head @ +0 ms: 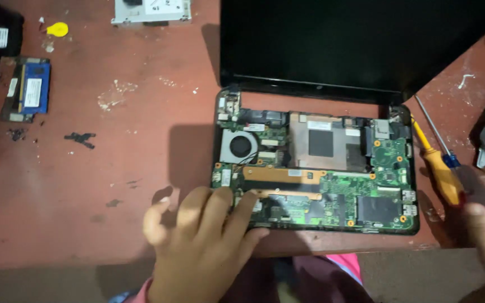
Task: Repairing a laptop by disassembling internal components and adjusting ribbon cables using a screwdriver
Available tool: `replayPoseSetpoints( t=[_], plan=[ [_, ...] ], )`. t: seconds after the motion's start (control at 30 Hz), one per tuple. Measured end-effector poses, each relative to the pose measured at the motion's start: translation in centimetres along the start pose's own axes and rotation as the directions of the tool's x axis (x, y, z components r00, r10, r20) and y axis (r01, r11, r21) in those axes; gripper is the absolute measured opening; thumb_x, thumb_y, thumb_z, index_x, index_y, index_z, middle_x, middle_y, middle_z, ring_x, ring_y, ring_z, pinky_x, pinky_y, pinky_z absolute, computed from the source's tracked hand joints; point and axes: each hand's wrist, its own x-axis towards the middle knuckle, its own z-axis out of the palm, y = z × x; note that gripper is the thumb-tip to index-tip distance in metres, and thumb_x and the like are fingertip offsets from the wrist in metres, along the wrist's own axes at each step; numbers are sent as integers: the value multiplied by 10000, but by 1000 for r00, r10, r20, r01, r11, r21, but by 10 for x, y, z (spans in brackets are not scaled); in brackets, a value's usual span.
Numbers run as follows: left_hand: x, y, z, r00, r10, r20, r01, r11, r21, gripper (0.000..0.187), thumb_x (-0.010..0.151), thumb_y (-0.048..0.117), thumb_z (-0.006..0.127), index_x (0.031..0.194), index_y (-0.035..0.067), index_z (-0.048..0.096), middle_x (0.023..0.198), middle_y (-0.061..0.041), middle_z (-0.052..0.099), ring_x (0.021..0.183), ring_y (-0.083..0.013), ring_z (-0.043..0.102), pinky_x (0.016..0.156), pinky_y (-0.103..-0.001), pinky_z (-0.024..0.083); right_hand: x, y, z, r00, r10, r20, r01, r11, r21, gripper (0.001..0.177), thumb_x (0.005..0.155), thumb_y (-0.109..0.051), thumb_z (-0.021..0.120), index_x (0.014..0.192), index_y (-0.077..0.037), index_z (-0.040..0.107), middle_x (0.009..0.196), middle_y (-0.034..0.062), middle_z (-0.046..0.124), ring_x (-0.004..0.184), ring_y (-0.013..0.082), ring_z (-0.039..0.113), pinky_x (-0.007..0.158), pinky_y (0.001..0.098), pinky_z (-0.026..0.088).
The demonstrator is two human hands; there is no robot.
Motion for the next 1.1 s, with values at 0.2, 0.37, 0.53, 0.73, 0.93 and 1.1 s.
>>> replayPoseSetpoints(
  t=[0.2,0.37,0.53,0.73,0.93,1.1],
  plan=[
    [5,-1,3,994,51,97,-52,999,2,448,838,649,533,1076,281,628,1114,62,565,1008,-159,549,890,-504,311,11,-44,15,984,-125,-126,139,983,117,311,987,-48,566,1242,128,534,1334,328,484,1300,414,496,1190,494,370],
    [16,-5,4,985,36,170,-34,999,-17,962,559,892,709,1264,258,548,1289,40,555,1196,-203,520,937,-547,301,10,-45,13,991,-90,-98,99,991,90,343,977,-65,566,1243,150,540,1352,336,471,1315,428,494,1160,506,374],
    [37,-8,1,980,117,163,-130,989,73,1136,534,1029,553,1266,161,580,1277,66,575,1156,-147,512,955,-548,305,9,-34,17,977,-155,-144,170,981,96,304,911,-56,644,1184,72,603,1285,302,528,1251,402,546,1171,491,400],
    [36,-10,9,976,132,171,-135,991,7,1061,643,977,424,1283,150,603,1229,18,582,1107,-161,551,977,-549,268,13,-32,15,976,-176,-132,191,975,110,316,879,-101,645,1147,58,600,1266,290,556,1264,410,555,1165,496,420],
    [37,-7,13,970,123,211,-129,991,17,1025,661,963,378,1253,154,593,1179,18,564,1070,-177,540,926,-528,282,10,-29,19,980,-146,-133,162,979,122,349,861,-125,669,1152,57,605,1267,274,565,1250,399,560,1171,494,411],
    [39,-3,14,969,117,217,-137,988,77,980,664,971,398,1199,179,614,1150,29,572,1049,-171,533,873,-524,312,12,-29,18,976,-170,-134,187,974,126,351,855,-141,664,1145,46,604,1247,257,567,1228,411,562,1152,502,419]
  ],
)
